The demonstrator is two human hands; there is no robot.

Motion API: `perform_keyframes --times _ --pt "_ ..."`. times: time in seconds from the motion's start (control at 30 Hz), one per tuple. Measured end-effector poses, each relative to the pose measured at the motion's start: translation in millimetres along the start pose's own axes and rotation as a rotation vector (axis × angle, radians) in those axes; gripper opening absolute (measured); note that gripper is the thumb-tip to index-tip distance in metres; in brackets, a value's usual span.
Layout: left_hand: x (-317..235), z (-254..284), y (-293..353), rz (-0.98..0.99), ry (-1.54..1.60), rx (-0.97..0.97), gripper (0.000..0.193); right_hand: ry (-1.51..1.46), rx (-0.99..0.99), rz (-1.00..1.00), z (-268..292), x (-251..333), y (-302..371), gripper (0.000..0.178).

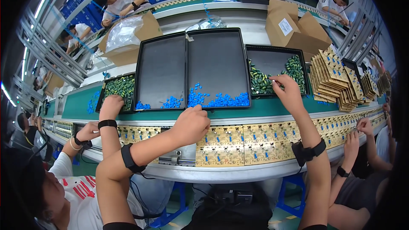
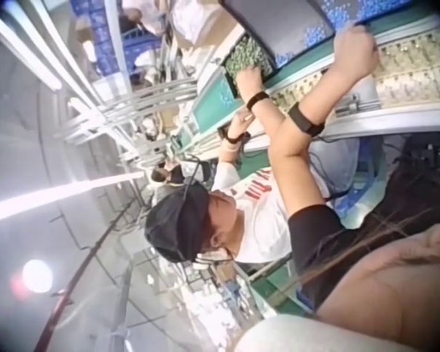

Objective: The person picks up green and blue capacitors from trays and inserts them into circuit boards on a conveyor belt.

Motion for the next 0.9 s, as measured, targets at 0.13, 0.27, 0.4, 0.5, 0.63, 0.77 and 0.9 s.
perform_keyframes --times 0.13,0.27,0.4,0.5,0.63,0.77,0.9 --pt "-2.5 1.8 7.1 -0.012 -0.008 -0.001 0.005 -0.133 -0.053 -0.033 -1.4 6.9 2.0 0.013" --pt "-4.0 -1.2 8.6 -0.017 0.03 -0.039 0.002 -0.259 -0.04 -0.086 -2.7 18.5 2.6 0.011" --pt "-10.3 -5.3 11.0 -0.103 -0.174 -0.063 0.004 -0.27 0.031 -0.107 0.6 41.0 6.1 0.011" --pt "-8.1 -0.2 6.1 -0.089 -0.169 0.0 0.008 -0.675 0.151 -0.187 -12.9 50.5 23.5 0.01" --pt "-20.1 19.6 -35.9 -0.068 0.047 -0.165 0.015 -0.906 0.317 -0.432 -20.9 75.3 49.2 0.013" --pt "-52.3 11.4 -106.5 -0.285 0.023 -0.525 0.01 -0.994 0.431 -0.491 -39.9 84.2 61.6 0.016" --pt "-82.1 -13.1 -166.5 -0.247 -0.089 -0.505 0.007 -0.991 0.44 -0.485 -47.4 84.2 69.9 0.016"
Point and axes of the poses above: each hand's wrist, its own y-axis away from the middle knuckle, its own z-axis out of the back of the hand, x = y × z, the point moved 3 cm from there along -y, towards the middle knuckle, and after that the axes turned 13 degrees about z, right-handed, at the moved point
